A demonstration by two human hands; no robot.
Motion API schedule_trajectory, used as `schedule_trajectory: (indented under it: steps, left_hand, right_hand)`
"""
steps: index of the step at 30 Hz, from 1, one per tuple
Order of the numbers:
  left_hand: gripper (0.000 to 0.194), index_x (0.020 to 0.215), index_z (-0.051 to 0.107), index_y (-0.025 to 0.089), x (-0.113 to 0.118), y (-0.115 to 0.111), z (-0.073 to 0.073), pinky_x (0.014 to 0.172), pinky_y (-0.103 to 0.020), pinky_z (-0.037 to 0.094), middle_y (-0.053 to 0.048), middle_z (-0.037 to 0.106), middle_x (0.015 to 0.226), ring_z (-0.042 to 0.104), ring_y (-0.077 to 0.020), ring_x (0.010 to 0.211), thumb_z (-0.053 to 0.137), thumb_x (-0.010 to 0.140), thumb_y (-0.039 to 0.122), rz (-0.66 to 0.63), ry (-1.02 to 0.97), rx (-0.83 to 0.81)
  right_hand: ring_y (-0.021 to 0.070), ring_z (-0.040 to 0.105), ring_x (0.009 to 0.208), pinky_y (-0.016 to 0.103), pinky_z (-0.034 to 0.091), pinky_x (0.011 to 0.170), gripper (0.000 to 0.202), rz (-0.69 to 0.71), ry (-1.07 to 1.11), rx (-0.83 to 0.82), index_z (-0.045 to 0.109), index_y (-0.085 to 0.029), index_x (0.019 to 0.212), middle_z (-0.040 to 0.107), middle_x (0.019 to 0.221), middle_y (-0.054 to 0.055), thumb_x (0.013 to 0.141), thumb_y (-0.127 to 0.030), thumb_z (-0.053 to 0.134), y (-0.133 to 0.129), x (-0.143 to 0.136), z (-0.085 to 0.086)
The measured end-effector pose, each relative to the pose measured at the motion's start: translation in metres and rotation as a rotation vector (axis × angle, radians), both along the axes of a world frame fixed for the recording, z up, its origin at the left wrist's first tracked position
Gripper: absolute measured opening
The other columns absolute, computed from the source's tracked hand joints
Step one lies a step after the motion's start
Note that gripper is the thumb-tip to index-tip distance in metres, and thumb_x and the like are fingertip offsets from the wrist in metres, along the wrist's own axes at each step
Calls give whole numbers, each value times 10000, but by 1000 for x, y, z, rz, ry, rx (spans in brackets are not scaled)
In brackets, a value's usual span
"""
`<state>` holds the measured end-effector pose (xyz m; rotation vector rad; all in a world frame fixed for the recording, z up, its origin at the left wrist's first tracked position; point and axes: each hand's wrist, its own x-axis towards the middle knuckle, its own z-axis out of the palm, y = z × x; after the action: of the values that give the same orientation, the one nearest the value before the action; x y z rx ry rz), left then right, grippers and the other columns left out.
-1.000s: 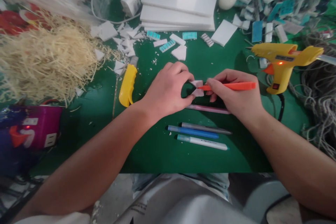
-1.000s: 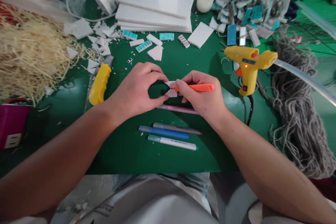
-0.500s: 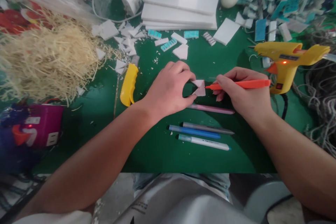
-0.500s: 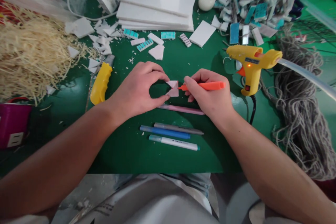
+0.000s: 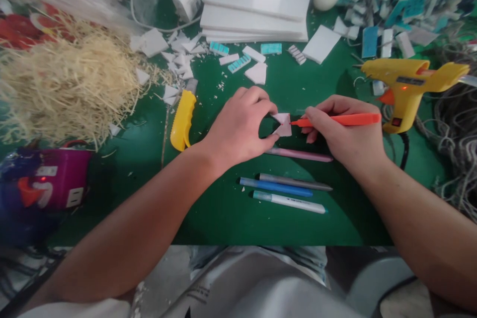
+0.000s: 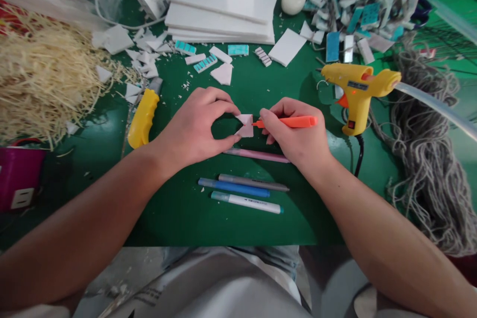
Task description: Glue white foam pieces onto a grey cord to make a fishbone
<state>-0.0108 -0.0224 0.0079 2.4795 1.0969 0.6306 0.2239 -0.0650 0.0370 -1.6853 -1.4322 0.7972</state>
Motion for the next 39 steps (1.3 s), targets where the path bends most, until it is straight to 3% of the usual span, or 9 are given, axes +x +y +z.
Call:
schedule_trajectory:
  steps: [30, 39]
  left_hand:
    - [291, 1234, 779, 194, 0, 0, 3, 1115, -555, 614, -133, 754, 1342, 695, -339, 1234, 807, 986, 343, 13, 12, -40]
    - [296, 1239, 775, 182, 0, 1, 1, 1126, -558, 600, -142, 748, 1344, 696, -339, 1229, 801, 993, 345, 8, 11, -24]
  right_hand:
    - [156, 628, 468, 294, 518, 472, 245, 51, 10, -3, 770, -271, 698, 712, 574, -23, 916, -306, 876, 3, 4, -1]
    - [125, 605, 446, 265, 464, 437, 314, -14, 126, -19, 714, -256, 654, 731, 610, -17, 935, -264, 854, -3, 0, 2]
